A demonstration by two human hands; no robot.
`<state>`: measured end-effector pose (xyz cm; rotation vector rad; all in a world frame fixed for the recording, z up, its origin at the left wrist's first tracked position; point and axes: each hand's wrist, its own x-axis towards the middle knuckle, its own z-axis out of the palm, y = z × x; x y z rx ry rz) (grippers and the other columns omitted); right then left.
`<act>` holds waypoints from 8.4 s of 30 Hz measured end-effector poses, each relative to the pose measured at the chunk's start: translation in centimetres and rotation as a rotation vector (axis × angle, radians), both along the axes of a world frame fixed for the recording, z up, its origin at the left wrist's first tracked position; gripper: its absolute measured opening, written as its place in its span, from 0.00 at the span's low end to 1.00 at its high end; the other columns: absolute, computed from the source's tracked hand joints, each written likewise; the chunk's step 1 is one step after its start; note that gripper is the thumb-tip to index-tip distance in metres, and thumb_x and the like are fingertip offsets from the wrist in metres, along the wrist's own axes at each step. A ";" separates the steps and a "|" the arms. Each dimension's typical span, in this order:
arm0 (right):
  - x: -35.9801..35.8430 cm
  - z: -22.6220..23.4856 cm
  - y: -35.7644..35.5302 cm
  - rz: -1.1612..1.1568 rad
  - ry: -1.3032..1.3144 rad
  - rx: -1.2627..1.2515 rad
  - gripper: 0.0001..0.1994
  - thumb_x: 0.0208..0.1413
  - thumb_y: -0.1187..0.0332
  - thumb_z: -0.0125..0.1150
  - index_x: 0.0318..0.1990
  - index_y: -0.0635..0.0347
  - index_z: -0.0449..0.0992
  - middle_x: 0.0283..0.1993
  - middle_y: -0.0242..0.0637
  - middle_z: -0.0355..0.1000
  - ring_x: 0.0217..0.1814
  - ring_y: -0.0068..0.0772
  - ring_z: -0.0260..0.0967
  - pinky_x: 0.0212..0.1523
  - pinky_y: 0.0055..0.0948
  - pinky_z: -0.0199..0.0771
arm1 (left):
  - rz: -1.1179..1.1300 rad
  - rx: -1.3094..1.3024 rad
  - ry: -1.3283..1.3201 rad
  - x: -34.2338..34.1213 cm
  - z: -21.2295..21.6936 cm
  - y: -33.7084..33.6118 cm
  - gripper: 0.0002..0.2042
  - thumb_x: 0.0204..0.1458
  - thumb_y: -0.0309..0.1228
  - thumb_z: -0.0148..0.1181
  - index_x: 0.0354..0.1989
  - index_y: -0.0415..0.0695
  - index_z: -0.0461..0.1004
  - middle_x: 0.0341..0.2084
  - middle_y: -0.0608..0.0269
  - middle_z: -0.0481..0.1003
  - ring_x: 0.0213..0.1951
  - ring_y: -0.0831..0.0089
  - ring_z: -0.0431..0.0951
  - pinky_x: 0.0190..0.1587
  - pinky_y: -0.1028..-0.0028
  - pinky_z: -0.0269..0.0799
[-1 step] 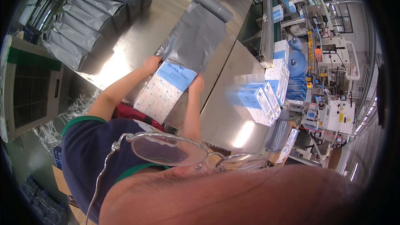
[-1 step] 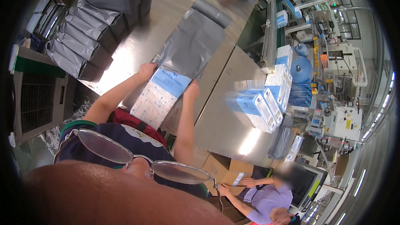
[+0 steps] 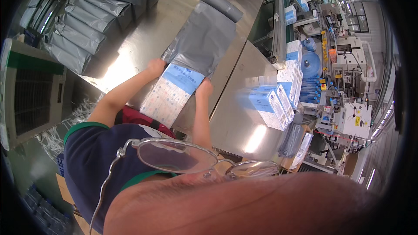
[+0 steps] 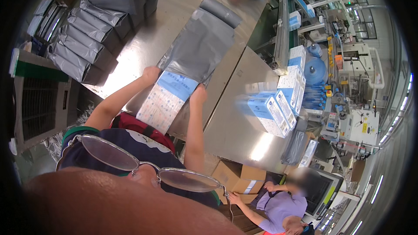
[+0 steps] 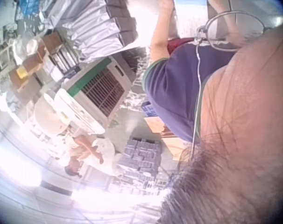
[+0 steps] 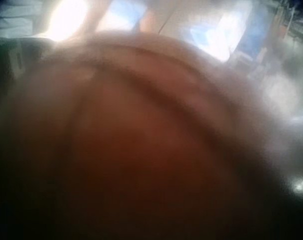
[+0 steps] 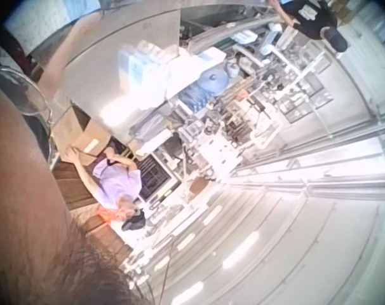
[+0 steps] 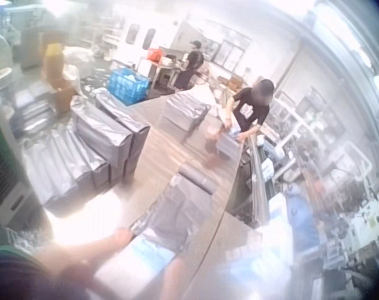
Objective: The person places items into gray bags, peels off adhesive strips, and folds the bags to seal them at a metal workstation.
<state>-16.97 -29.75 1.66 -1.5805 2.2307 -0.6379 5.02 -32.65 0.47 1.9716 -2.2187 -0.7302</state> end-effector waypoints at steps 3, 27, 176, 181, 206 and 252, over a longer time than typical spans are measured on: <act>0.4 -1.0 4.5 0.221 0.028 0.047 0.09 0.44 0.72 0.39 0.25 0.68 0.65 0.25 0.54 0.66 0.29 0.52 0.64 0.28 0.42 0.62 | -0.139 -0.055 -0.033 2.0 1.3 3.6 0.08 0.40 0.30 0.45 0.19 0.43 0.71 0.21 0.54 0.70 0.26 0.61 0.71 0.30 0.64 0.66; 7.0 -3.6 4.3 0.321 -0.379 0.106 0.12 0.44 0.64 0.50 0.30 0.66 0.68 0.28 0.49 0.67 0.29 0.48 0.65 0.31 0.35 0.61 | 0.086 -0.032 0.463 2.9 -1.2 10.7 0.11 0.38 0.35 0.53 0.19 0.38 0.67 0.15 0.49 0.67 0.21 0.53 0.66 0.24 0.66 0.61; 4.0 -1.3 9.5 0.030 -0.496 -0.275 0.07 0.41 0.70 0.56 0.22 0.62 0.66 0.20 0.38 0.61 0.20 0.30 0.59 0.22 0.25 0.59 | 0.142 0.370 1.018 5.9 -4.9 5.8 0.04 0.43 0.21 0.46 0.26 0.38 0.68 0.16 0.63 0.70 0.19 0.76 0.69 0.25 0.79 0.65; -7.9 -4.8 24.6 0.522 0.276 0.294 0.16 0.44 0.68 0.51 0.42 0.54 0.60 0.27 0.36 0.63 0.27 0.28 0.61 0.31 0.27 0.61 | -0.327 -0.195 0.243 5.1 3.3 2.0 0.10 0.39 0.23 0.48 0.32 0.43 0.69 0.32 0.59 0.69 0.39 0.70 0.67 0.42 0.68 0.60; -2.1 3.0 -4.7 0.253 -0.123 0.293 0.33 0.40 0.67 0.46 0.56 0.58 0.40 0.35 0.53 0.66 0.35 0.48 0.64 0.39 0.39 0.58 | 0.368 0.565 1.469 -2.0 3.7 -9.2 0.30 0.43 0.34 0.49 0.55 0.46 0.43 0.49 0.52 0.55 0.47 0.62 0.61 0.48 0.69 0.58; -6.3 -3.4 -4.2 0.412 -0.590 -0.272 0.26 0.37 0.65 0.61 0.46 0.55 0.60 0.43 0.35 0.61 0.44 0.28 0.60 0.38 0.24 0.64 | -0.834 -0.572 -0.097 -0.9 -1.2 -9.2 0.11 0.36 0.30 0.48 0.31 0.44 0.62 0.27 0.62 0.65 0.34 0.68 0.66 0.32 0.72 0.63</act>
